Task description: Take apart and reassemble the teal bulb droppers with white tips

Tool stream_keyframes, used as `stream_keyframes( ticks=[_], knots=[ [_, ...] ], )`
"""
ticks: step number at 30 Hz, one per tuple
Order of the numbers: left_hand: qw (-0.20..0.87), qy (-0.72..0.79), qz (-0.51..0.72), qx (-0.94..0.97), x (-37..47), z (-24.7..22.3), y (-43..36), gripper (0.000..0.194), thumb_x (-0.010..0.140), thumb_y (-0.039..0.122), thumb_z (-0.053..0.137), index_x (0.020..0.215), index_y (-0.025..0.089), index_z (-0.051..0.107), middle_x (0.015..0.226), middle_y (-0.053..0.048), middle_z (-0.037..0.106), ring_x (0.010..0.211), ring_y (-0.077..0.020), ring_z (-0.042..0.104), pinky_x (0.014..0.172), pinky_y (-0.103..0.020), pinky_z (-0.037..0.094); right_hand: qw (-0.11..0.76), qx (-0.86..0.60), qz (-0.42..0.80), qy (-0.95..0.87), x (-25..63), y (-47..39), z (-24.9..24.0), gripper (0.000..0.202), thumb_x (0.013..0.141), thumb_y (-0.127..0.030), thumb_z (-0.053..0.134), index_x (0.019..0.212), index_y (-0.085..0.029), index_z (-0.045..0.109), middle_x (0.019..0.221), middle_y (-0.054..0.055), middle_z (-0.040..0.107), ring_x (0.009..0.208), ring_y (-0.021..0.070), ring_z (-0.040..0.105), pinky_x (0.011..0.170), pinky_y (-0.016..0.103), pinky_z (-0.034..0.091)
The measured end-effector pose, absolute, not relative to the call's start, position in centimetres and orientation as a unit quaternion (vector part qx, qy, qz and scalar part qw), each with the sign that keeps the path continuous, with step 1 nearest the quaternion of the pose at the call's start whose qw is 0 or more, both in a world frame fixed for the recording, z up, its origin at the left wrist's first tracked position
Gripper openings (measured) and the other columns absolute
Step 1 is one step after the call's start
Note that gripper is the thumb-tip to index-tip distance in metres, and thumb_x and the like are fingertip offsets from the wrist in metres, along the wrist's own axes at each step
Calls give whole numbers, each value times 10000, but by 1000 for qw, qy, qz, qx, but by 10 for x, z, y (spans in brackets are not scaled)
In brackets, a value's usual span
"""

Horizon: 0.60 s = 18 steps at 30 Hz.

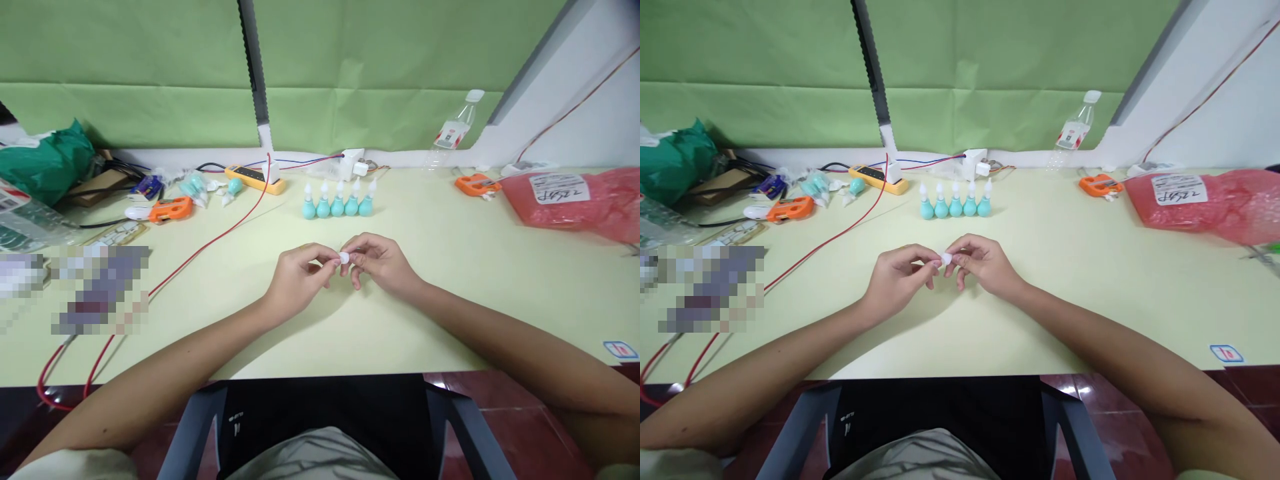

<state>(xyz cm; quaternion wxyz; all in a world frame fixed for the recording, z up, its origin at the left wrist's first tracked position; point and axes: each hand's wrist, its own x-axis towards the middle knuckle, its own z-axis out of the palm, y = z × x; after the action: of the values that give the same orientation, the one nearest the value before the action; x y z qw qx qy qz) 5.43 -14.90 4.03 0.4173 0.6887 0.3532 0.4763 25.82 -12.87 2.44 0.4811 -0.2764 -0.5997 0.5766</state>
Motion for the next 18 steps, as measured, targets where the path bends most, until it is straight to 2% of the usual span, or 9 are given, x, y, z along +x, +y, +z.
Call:
stream_keyframes(
  ticks=[3, 13, 18],
  knots=[
    [414, 358, 472, 691, 54, 40, -149, 117, 895, 281, 686, 893, 181, 748, 841, -42, 707, 712, -140, 655, 562, -253, 604, 485, -277, 566, -606, 258, -129, 25, 207, 851, -359, 801, 920, -182, 718, 851, 61, 695, 728, 212, 721, 443, 303, 592],
    [294, 355, 463, 757, 50, 35, -147, 71, 924, 236, 636, 904, 185, 681, 864, -34, 693, 763, -133, 673, 625, -231, 573, 483, -281, 570, -602, 257, -131, 26, 219, 853, -379, 798, 919, -185, 720, 871, 64, 700, 727, 209, 718, 436, 303, 586],
    [174, 283, 486, 808, 50, 33, -145, 78, 939, 147, 604, 968, 185, 665, 854, -19, 693, 754, -97, 644, 611, -183, 563, 484, -280, 566, -606, 257, -131, 27, 224, 861, -375, 792, 929, -174, 721, 880, 73, 713, 742, 202, 719, 445, 285, 595]
  ],
)
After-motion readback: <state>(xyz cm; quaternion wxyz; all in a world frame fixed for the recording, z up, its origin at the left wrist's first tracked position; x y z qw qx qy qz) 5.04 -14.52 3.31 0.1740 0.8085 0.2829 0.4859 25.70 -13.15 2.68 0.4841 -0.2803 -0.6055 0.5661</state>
